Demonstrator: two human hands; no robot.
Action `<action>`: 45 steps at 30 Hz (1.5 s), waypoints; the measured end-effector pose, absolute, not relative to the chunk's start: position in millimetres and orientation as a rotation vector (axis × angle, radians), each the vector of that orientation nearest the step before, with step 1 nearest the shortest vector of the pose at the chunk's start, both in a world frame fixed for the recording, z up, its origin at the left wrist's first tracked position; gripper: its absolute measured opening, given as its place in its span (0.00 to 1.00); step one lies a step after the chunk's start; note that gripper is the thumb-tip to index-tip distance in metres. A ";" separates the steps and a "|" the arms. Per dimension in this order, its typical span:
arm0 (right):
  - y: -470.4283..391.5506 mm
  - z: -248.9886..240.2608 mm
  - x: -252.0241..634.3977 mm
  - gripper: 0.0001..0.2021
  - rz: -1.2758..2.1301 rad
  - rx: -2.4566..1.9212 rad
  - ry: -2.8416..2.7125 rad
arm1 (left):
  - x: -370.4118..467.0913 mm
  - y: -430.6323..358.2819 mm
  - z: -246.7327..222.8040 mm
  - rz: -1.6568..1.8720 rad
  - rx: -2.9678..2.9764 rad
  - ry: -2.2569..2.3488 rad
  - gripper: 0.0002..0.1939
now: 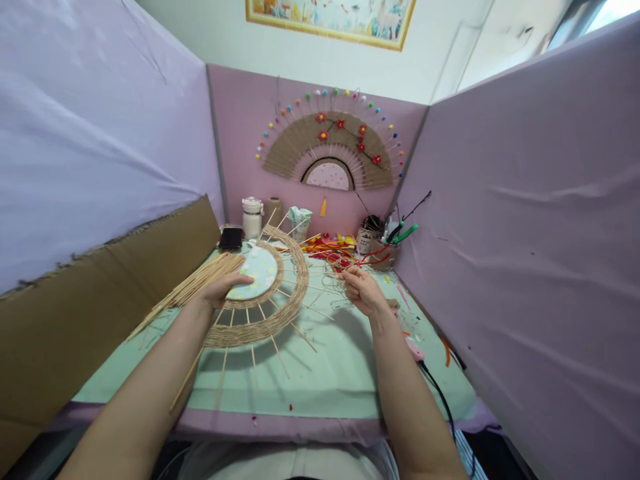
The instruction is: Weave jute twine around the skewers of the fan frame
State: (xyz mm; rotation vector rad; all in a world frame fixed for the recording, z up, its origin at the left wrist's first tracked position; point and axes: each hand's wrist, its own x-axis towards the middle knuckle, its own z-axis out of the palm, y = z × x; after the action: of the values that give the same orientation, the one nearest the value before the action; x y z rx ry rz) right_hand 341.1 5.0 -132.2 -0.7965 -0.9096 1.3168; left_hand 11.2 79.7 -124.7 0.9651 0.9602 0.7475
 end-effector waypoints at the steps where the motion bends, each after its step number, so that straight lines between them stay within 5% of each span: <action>1: 5.3 -132.2 341.5 0.16 1.311 -0.796 -0.907 | 12.0 79.1 -125.4 0.743 0.970 0.948 0.19; 21: 14.0 -143.5 330.9 0.15 0.996 -1.088 -1.090 | 23.9 69.9 -134.4 0.745 0.986 0.840 0.15; 28: 13.0 -137.0 337.1 0.17 1.168 -0.886 -0.936 | 30.9 62.4 -132.9 0.634 1.016 0.819 0.10; 37: 11.7 -135.2 343.8 0.16 1.216 -0.839 -0.871 | 29.4 61.4 -133.1 0.678 1.032 0.802 0.22; 45: 10.9 -129.9 353.5 0.16 1.103 -0.761 -0.816 | 27.9 59.1 -127.3 0.649 1.049 0.803 0.14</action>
State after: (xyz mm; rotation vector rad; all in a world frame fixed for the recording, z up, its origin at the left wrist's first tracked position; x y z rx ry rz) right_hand 353.5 10.9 -129.9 -0.7611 -0.8160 1.1029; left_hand 27.9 59.1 -127.3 1.0485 0.8027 0.6492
